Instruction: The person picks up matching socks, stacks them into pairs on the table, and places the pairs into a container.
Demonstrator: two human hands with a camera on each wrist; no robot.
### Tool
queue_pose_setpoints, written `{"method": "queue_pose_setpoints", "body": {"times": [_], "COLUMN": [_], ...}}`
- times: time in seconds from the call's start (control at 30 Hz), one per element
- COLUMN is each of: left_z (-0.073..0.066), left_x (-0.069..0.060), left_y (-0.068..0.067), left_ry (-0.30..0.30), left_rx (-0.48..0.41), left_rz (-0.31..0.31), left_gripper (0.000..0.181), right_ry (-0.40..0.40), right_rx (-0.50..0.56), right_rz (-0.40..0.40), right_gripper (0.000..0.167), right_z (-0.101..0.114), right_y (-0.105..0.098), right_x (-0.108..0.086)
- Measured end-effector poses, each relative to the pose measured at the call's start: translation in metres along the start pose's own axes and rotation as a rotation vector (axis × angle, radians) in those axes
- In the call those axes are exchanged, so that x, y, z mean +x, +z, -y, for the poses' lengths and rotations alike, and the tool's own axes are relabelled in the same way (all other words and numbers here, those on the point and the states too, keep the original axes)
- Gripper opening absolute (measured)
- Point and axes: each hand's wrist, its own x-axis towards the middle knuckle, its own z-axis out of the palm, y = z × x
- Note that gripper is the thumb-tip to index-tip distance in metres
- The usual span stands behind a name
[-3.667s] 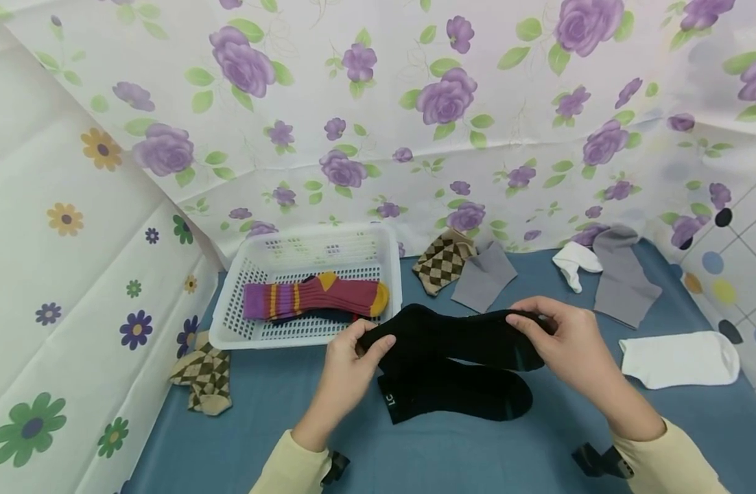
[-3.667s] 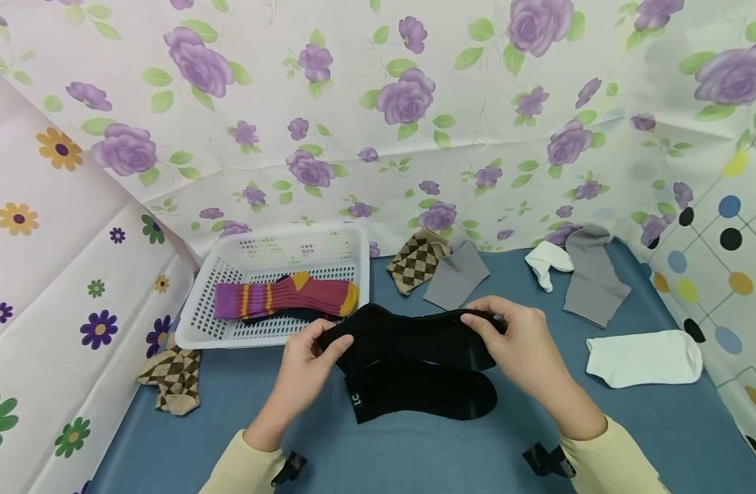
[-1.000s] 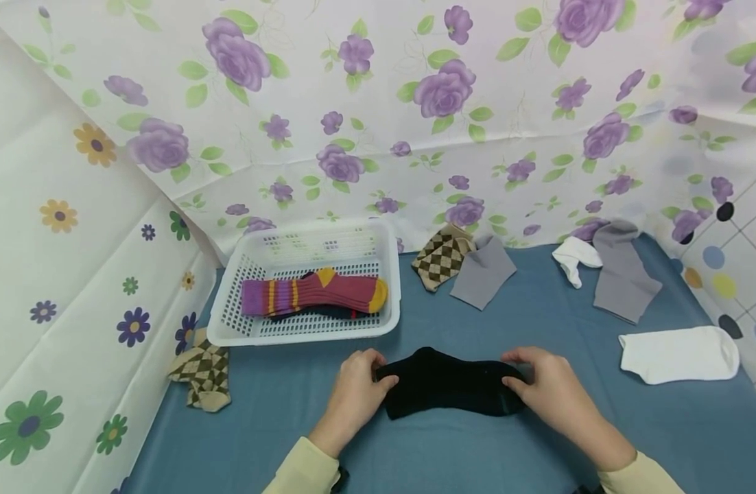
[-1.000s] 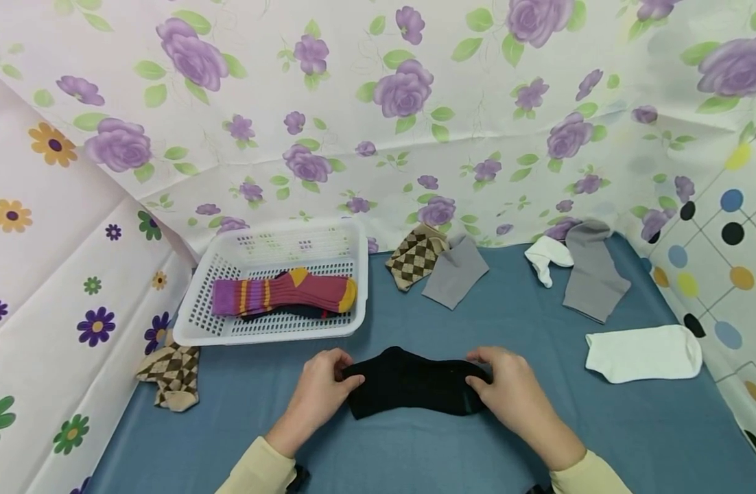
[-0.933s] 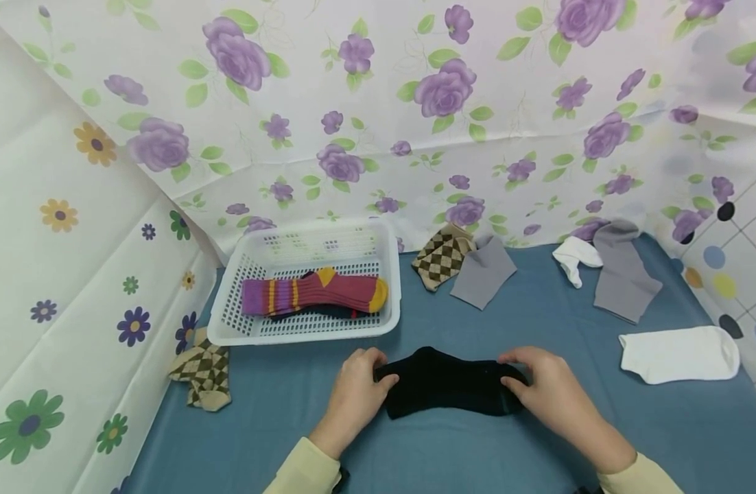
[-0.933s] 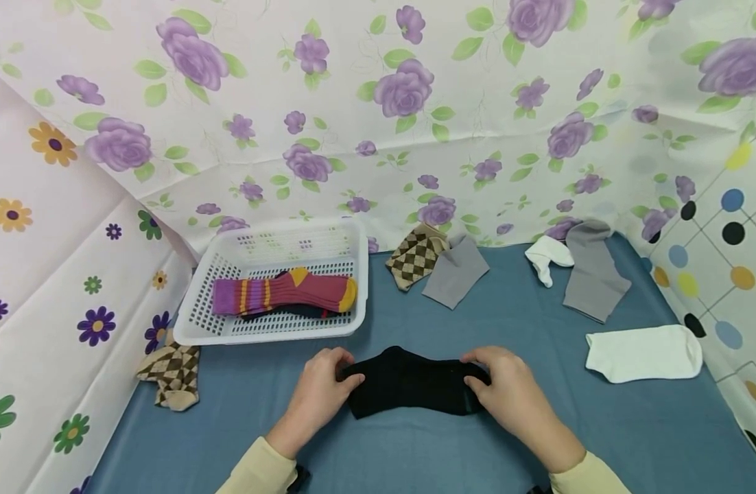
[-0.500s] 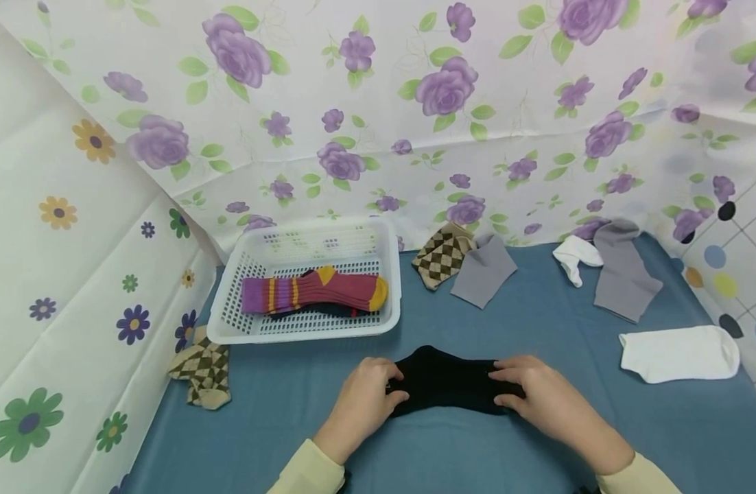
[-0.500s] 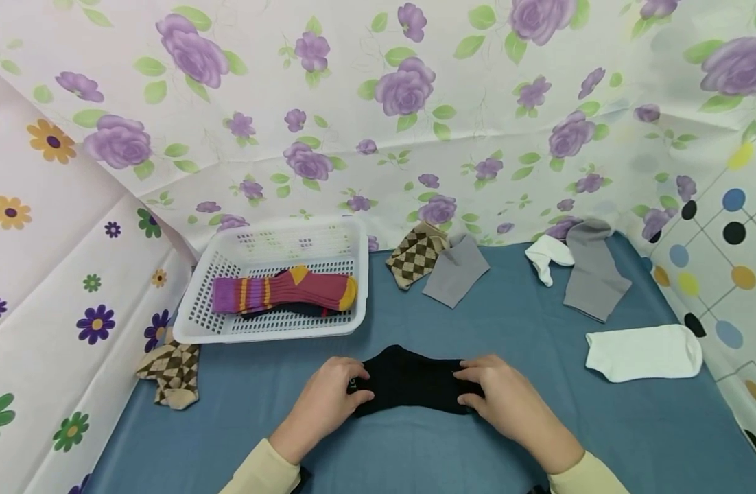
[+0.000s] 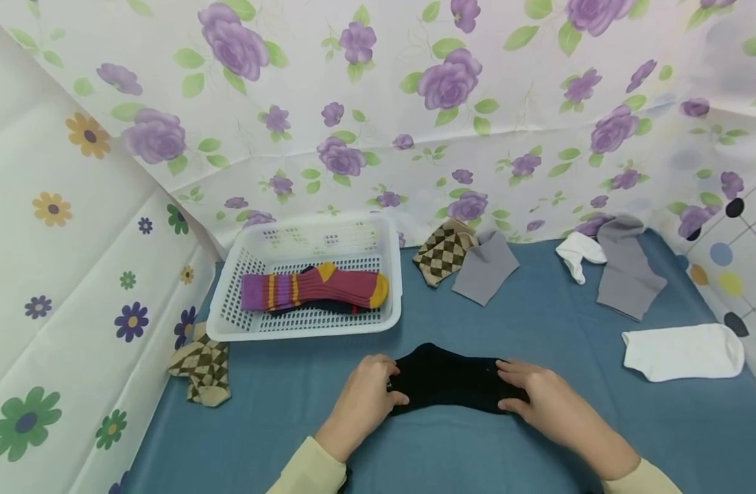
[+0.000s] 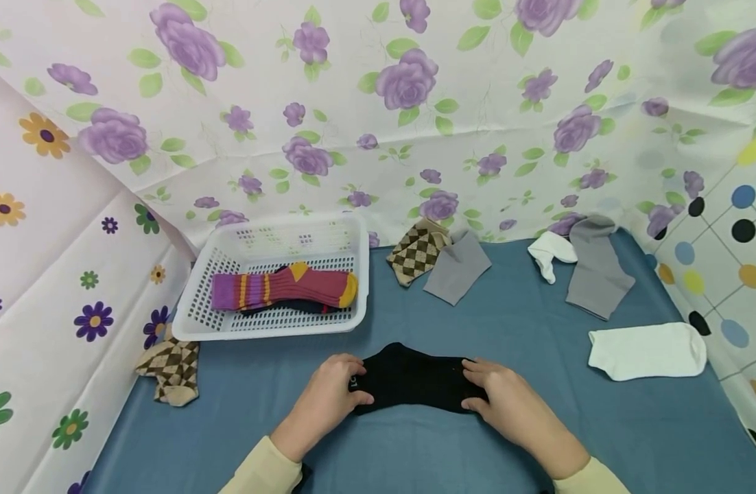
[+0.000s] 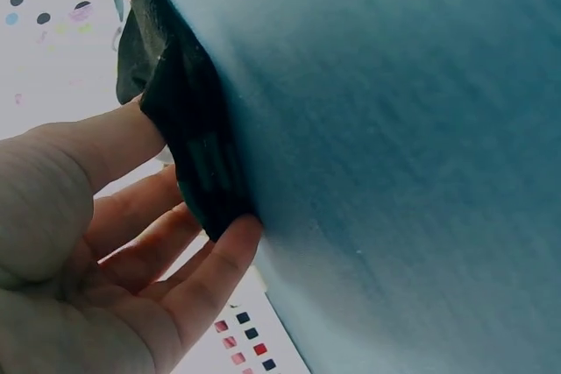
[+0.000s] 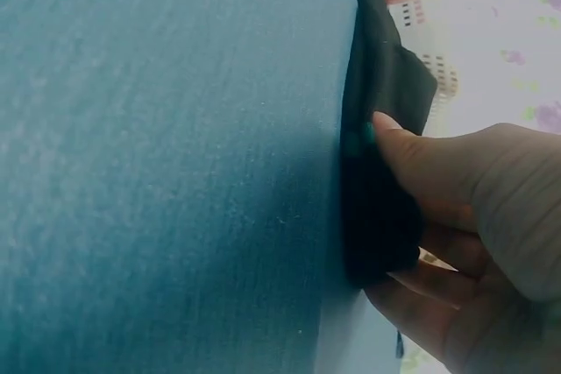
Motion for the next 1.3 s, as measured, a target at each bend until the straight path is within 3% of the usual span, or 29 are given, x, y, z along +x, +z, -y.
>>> {"method": "queue_pose_setpoints", "body": {"times": [0.27, 0.53, 0.8, 1.07, 1.3], "left_z": [0.001, 0.005, 0.006, 0.004, 0.002], "left_x": [0.006, 0.017, 0.019, 0.022, 0.027], "left_y": [-0.005, -0.005, -0.007, -0.007, -0.01], "left_ry": [-0.049, -0.102, -0.088, -0.143, -0.183], "left_rx": [-0.04, -0.037, -0.003, -0.021, -0.031], "left_rz": [0.0, 0.036, -0.004, 0.038, 0.095], "left_gripper": [0.029, 0.038, 0.027, 0.04, 0.038], "right_ry": [0.01, 0.04, 0.113, 0.198, 0.21], "right_rx": [0.006, -0.014, -0.008, 0.03, 0.087], "right_rz": [-0.042, -0.133, -0.137, -0.077, -0.062], "right_gripper": [0.04, 0.023, 0.002, 0.02, 0.038], "right_z": [0.001, 0.003, 0.004, 0.001, -0.003], "right_y": [-0.001, -0.004, -0.007, -0.012, -0.013], "right_x": [0.006, 0.01, 0.014, 0.019, 0.023]}}
